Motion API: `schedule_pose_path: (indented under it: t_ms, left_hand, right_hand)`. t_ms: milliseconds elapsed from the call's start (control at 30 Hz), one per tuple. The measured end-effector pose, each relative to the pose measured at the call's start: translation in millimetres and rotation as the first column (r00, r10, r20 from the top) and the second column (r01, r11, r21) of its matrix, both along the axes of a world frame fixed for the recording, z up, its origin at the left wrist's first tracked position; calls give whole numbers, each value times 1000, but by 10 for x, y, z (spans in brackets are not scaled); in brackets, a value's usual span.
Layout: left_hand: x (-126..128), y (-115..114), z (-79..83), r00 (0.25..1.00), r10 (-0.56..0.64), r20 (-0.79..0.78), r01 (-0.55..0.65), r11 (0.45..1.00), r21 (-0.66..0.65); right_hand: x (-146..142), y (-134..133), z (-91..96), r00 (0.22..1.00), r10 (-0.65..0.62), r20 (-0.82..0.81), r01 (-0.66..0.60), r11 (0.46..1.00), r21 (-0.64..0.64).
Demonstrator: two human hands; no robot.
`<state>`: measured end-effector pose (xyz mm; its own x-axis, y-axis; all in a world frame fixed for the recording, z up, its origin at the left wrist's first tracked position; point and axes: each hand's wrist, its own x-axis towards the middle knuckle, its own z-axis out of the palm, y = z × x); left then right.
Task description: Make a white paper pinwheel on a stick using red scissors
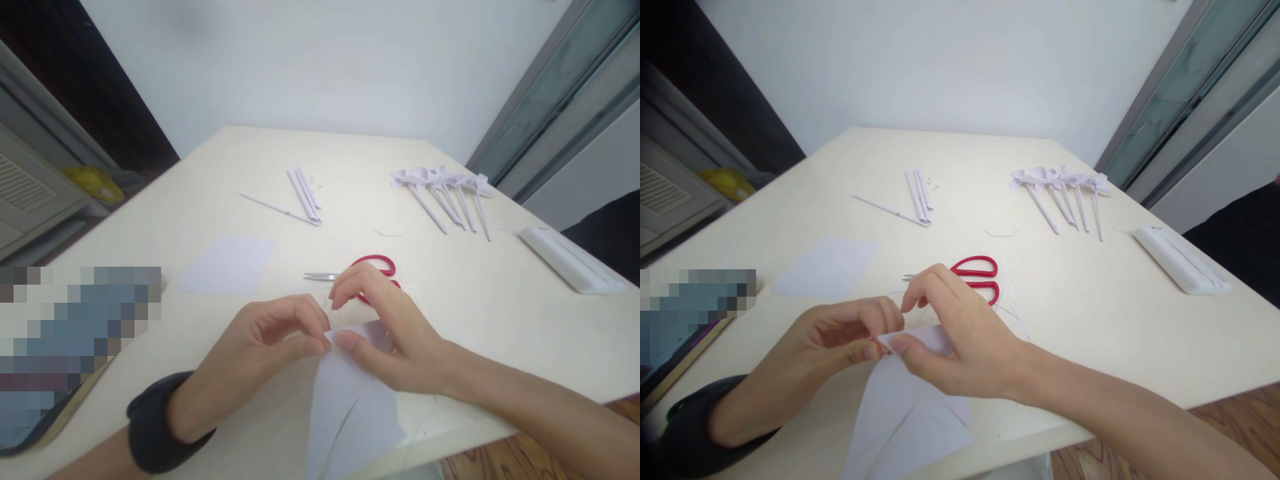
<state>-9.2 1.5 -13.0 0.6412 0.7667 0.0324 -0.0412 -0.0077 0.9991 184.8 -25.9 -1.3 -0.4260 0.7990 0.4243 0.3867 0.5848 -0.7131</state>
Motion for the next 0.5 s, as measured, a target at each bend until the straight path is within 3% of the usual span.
schedule_pose_path:
  t_ms: [200,333,500]
  left_hand:
    - [-46,35,17,997,71,-18,-73,993,-96]
    - [-78,59,7,986,167,-9,-167,985,-43]
    - [-71,44,6,971,236,-48,-239,968,-70]
  right_hand:
    - [94,71,35,994,-109,-3,109,993,-44]
    - [108,105,27,978,-202,-54,188,962,-198]
    - [128,187,-72,953,-250,-174,164,902,-399]
